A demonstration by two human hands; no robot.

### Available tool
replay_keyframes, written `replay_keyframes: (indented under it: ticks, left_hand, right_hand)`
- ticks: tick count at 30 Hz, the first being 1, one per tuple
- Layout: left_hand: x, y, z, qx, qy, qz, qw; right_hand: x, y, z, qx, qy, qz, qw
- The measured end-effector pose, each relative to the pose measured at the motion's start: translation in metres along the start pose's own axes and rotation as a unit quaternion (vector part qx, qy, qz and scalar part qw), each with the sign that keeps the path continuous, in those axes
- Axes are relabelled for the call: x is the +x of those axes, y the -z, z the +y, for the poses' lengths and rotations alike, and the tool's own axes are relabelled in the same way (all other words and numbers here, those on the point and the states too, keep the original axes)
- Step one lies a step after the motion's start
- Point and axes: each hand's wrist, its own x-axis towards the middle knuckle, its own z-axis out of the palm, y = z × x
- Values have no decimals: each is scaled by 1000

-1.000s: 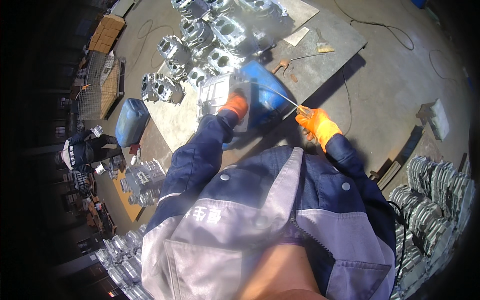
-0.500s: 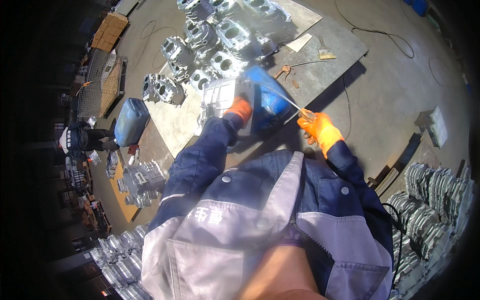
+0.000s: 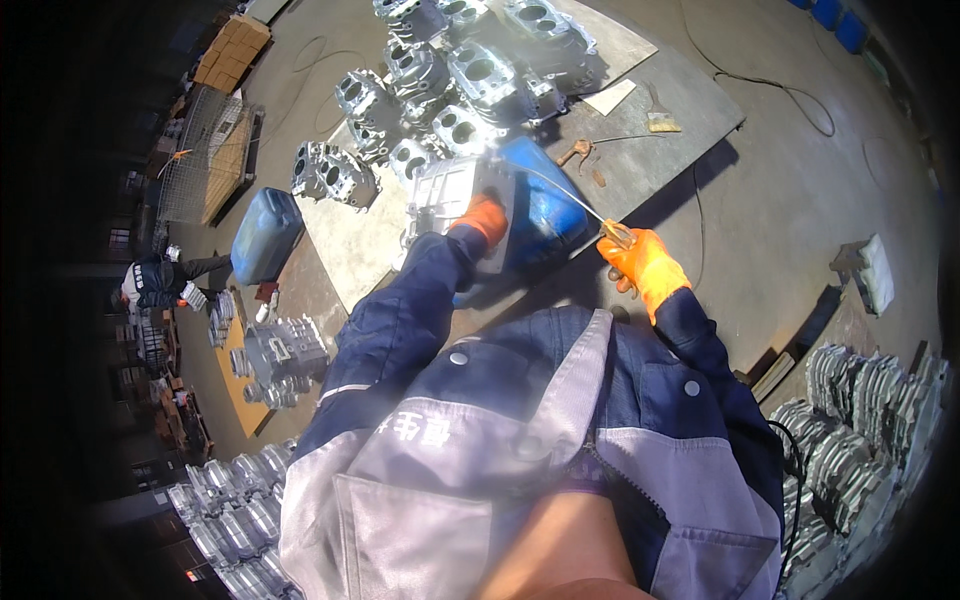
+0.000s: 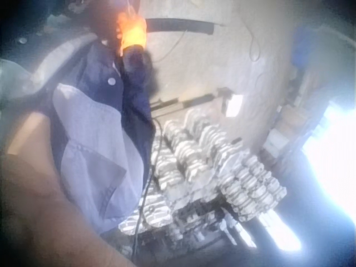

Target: The person repeatedly picks up metal engine blocks from a table, wipes them with a cloth, and places them back. The person also briefly walks to a red cabinet to retrieve a metal plate before returning to the cleaning task.

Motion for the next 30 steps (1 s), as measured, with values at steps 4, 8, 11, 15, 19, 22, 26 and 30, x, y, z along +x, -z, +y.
replay_keyframes:
  ticks: [4,8,11,15,19,22,26,30]
  left_hand:
    - [-5,-8,-5,-10,2,11,1000]
    - [-11,-13,-3,-20,-16,24,999]
    - [-7,-8,-5,-12,73,34,997]
    - [7,12,-11,-298,199,-146,922]
    - [3,27,-3,-285,310,-167,892]
    - [-16,24,0,-326,361,-15,874]
    - [-46,8,-33,-372,344,56,860]
    - [-69,-8,-85,-492,309,62,812]
  right_hand:
    - [-6,-2,-12,-13,-10,-2,1000]
    - [-7,-8,-15,-22,32,3,999]
    - [-1,-9,-10,107,96,-20,989]
    - [11,-6,-1,75,188,-72,977]
    - [21,5,9,-81,83,57,992]
    - [17,16,17,40,65,-100,992]
    - [12,28,17,-65,82,16,994]
    - [20,40,17,56,86,-97,990]
